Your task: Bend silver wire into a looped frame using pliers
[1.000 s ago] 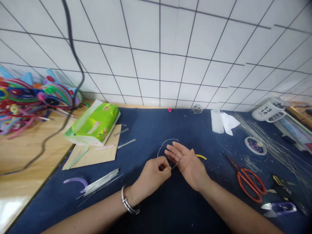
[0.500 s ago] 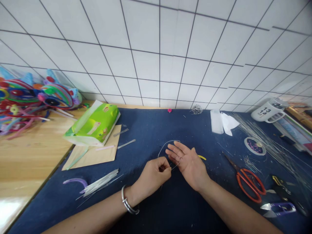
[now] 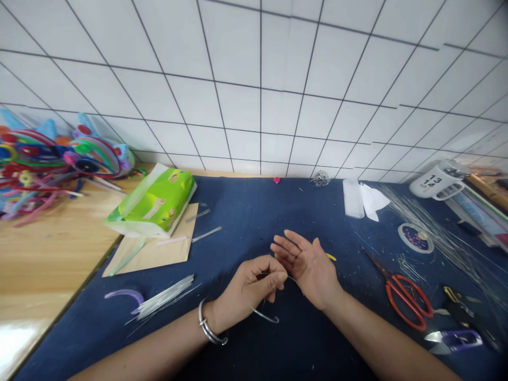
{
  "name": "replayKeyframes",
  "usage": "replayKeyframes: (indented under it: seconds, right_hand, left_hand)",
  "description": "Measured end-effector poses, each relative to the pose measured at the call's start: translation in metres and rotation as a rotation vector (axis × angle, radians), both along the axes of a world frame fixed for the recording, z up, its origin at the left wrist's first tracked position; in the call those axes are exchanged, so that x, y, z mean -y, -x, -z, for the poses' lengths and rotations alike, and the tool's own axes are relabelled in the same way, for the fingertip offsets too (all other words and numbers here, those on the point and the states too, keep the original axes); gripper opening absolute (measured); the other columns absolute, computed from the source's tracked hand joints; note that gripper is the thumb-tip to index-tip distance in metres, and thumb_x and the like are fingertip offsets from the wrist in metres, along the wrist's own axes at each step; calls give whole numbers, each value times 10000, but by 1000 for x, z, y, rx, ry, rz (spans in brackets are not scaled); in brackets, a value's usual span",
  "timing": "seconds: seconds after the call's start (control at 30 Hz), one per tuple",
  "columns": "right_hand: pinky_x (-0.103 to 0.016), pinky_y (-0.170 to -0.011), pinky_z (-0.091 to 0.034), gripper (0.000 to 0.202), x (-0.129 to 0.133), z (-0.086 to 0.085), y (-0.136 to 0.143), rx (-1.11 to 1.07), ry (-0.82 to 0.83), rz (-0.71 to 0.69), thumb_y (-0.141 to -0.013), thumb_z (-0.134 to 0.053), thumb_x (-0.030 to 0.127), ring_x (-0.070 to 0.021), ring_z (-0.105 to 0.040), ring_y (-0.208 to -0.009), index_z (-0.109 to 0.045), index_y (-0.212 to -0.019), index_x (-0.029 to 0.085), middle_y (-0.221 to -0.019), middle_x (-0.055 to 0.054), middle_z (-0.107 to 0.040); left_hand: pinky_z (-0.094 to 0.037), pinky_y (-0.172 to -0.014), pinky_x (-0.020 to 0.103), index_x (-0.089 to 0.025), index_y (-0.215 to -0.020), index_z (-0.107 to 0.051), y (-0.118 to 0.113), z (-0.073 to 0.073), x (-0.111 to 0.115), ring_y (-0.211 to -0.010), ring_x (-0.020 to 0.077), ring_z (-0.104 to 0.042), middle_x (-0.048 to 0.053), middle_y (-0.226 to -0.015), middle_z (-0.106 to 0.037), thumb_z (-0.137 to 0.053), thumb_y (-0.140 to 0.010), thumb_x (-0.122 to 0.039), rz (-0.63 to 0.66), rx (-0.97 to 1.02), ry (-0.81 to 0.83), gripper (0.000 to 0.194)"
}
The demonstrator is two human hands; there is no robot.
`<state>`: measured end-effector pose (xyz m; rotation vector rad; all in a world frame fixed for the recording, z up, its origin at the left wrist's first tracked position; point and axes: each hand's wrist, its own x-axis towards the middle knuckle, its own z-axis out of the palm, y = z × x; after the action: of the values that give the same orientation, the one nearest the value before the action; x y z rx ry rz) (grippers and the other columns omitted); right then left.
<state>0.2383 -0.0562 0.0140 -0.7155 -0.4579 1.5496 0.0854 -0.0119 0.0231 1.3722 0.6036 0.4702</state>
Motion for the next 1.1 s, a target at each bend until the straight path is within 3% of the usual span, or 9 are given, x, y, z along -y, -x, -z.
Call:
replayKeyframes:
  seconds: [0.3,0.57,0.9,1.1]
  right_hand:
    - [-450,-1006,-238,523,-1,2,-1,13,11,-17,-848,-247,562,-225,-498,-1090,-504,-1129,204,-1174,-91,-546]
    - [-443,-1012,-231,514,1,2,-1,32,-3,-29,-858,-238,543,-219,-491,-1099,-515,-1125,202,-1183,-93,-540]
    - [-440,-1013,-229,514,2,1,0,25,-5,-39,-858,-251,540,-222,-484,-1106,-523,-1118,191,-1182,-97,-541]
    - [-443,-1009,-234,516,1,3,0,49,-6,-30,-845,-263,560,-220,-487,-1103,-524,-1110,201,-1180,-94,-542]
  left_hand:
    - [-375,-455,189,-116,-761,-572,-5,9,-5,-461,78,-500,1,-545,-560,-521,-800,-346,-91,23,267,239]
    - [-376,-434,182,-121,-851,-584,-6,15,-8,-474,66,-526,49,-755,-634,-583,-759,-336,-101,94,499,234]
    - [-385,-453,175,-109,-796,-583,-6,16,-9,-492,62,-525,50,-719,-625,-595,-755,-316,-86,112,551,212]
    - [-386,-453,181,-125,-745,-563,-6,11,-9,-473,67,-511,18,-631,-594,-554,-770,-361,-88,33,406,238]
